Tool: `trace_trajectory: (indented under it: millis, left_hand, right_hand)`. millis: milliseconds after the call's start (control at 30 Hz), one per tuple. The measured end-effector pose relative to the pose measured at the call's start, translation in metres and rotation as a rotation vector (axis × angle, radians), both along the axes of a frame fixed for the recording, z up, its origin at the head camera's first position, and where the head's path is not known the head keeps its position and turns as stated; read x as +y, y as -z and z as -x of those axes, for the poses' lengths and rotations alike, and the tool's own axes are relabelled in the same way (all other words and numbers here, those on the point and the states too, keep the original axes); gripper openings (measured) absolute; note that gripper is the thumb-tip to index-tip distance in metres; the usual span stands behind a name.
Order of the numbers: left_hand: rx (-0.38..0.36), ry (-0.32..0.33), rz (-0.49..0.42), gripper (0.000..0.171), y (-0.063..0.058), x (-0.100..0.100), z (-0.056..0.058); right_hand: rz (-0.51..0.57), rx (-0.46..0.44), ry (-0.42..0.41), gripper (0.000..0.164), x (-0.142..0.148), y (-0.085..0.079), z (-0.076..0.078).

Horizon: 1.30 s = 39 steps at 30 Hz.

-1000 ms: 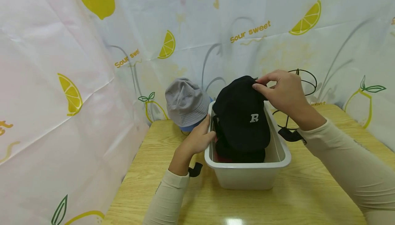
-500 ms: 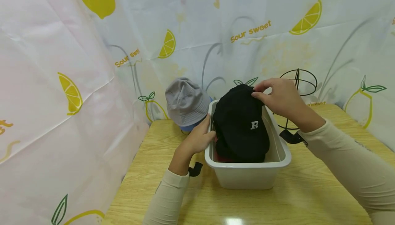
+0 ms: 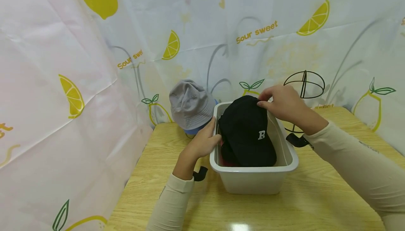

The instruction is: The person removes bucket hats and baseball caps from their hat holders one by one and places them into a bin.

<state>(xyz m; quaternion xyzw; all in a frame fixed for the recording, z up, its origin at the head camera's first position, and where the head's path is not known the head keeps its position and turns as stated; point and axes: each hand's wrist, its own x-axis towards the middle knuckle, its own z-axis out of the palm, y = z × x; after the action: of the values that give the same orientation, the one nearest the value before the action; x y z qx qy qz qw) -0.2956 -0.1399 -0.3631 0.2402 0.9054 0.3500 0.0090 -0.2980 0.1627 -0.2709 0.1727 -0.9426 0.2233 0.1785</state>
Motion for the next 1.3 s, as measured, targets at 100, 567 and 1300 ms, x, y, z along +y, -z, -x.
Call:
trace_trajectory:
  millis: [100, 567, 1300]
  left_hand:
    - [0.000, -0.003, -0.001, 0.085, 0.000, 0.000, 0.000]
    - [-0.010, 0.004, -0.002, 0.085, -0.001, 0.000, 0.000]
    - [0.000, 0.018, -0.005, 0.086, -0.001, 0.000, 0.000]
  right_hand:
    - [-0.035, -0.020, -0.010, 0.018, -0.002, -0.001, 0.003]
    - [-0.200, -0.133, -0.041, 0.025, -0.009, 0.002, 0.020]
    - [-0.371, -0.272, -0.211, 0.035, -0.019, 0.009, 0.027]
